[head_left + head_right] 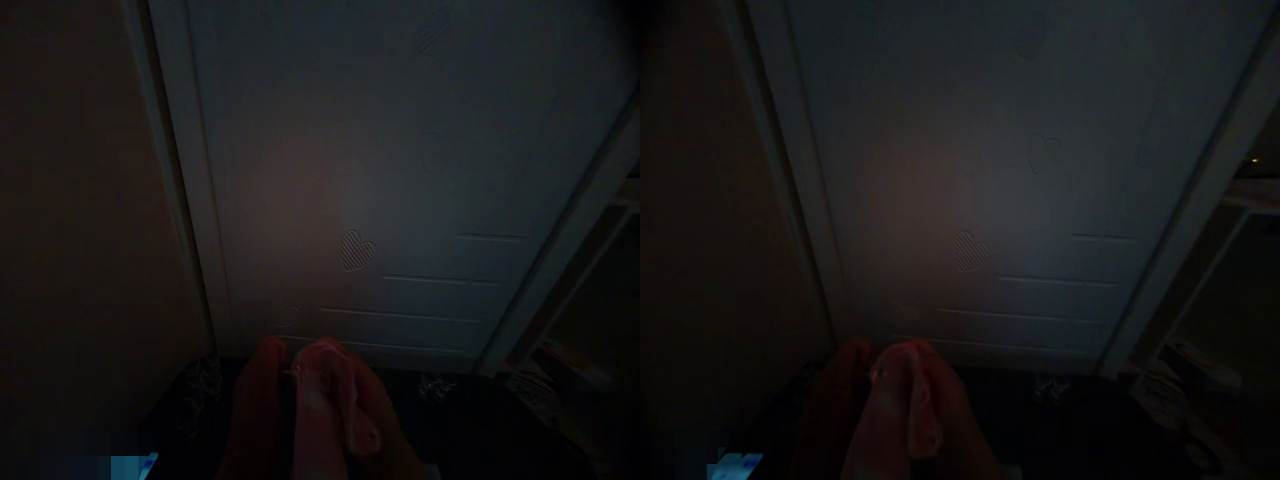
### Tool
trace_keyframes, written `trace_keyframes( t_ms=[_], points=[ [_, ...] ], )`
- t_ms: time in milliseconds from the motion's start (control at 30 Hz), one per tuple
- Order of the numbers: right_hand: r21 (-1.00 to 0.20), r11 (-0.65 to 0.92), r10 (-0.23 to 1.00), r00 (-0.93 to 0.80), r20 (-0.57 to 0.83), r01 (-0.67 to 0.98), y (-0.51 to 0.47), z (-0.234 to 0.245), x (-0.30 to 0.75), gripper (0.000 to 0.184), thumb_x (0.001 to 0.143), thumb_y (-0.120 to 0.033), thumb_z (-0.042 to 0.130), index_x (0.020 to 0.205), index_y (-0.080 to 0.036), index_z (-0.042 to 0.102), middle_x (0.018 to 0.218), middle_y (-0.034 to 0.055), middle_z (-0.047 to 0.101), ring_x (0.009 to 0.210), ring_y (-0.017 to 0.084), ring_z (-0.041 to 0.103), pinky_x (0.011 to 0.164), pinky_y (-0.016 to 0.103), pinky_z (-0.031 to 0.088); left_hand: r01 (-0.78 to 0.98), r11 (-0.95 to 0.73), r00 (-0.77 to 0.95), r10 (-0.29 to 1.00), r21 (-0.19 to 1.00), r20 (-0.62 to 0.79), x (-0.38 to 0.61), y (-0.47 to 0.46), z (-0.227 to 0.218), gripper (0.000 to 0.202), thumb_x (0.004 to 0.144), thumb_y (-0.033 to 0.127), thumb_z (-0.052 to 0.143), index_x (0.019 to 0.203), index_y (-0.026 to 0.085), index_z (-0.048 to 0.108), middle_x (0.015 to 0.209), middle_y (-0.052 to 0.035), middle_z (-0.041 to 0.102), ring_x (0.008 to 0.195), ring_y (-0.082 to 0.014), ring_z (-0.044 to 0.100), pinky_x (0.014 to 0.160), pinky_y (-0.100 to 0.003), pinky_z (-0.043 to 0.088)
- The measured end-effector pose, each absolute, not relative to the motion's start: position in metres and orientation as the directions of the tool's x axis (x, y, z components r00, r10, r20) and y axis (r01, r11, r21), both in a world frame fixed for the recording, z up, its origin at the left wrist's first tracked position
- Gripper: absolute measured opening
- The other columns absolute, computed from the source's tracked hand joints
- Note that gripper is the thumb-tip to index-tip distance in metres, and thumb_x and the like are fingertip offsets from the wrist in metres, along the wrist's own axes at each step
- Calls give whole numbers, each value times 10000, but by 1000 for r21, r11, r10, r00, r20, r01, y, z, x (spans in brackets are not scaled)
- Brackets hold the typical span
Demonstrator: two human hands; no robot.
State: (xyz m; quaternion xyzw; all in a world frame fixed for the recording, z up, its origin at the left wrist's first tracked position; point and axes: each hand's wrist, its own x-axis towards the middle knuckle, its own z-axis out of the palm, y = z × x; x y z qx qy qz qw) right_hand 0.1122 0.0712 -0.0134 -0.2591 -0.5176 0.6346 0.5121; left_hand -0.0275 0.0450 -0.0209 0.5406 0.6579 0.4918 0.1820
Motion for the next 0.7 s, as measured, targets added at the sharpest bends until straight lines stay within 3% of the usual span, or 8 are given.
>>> trace_keyframes(
  t_ms=[100,200,400,567,700],
  points=[
    [-895,-8,935,-321,152,-446,69,-12,113,113,661,-331,589,690,-223,605,662,-1,617,647,174,586,651,286,505,459,-35,-325,924,888,204,-24,47,-9,210,819,272,429,612,264,393,558,38,431,551,-184,469,488,-262,390],
    [-874,-20,955,-269,127,-486,68,-14,113,130,647,-284,621,757,-220,648,715,-9,642,698,175,597,676,276,490,451,-109,-248,938,886,242,-23,51,-8,195,808,262,415,618,265,373,558,46,406,541,-175,459,493,-257,401],
    [-847,4,982,-160,104,-531,69,-11,119,203,620,-321,681,794,-225,639,704,-16,629,675,181,590,636,287,475,477,-239,-147,927,846,344,-25,53,-14,188,817,330,460,642,261,442,626,17,516,609,-189,524,581,-279,462],
    [-851,52,991,-78,108,-522,68,-4,126,264,591,-357,725,794,-236,609,672,-28,603,627,158,553,576,258,466,407,-238,-26,962,882,272,-17,46,-4,318,878,493,415,709,247,524,606,22,549,583,-179,545,510,-256,429],
    [-859,78,992,-50,120,-505,68,-5,129,338,631,-407,740,890,-247,594,724,-16,632,656,170,582,592,265,483,379,-197,-105,962,904,254,-9,41,0,327,842,539,474,720,241,530,575,40,553,548,-164,549,502,-251,415]
  ],
)
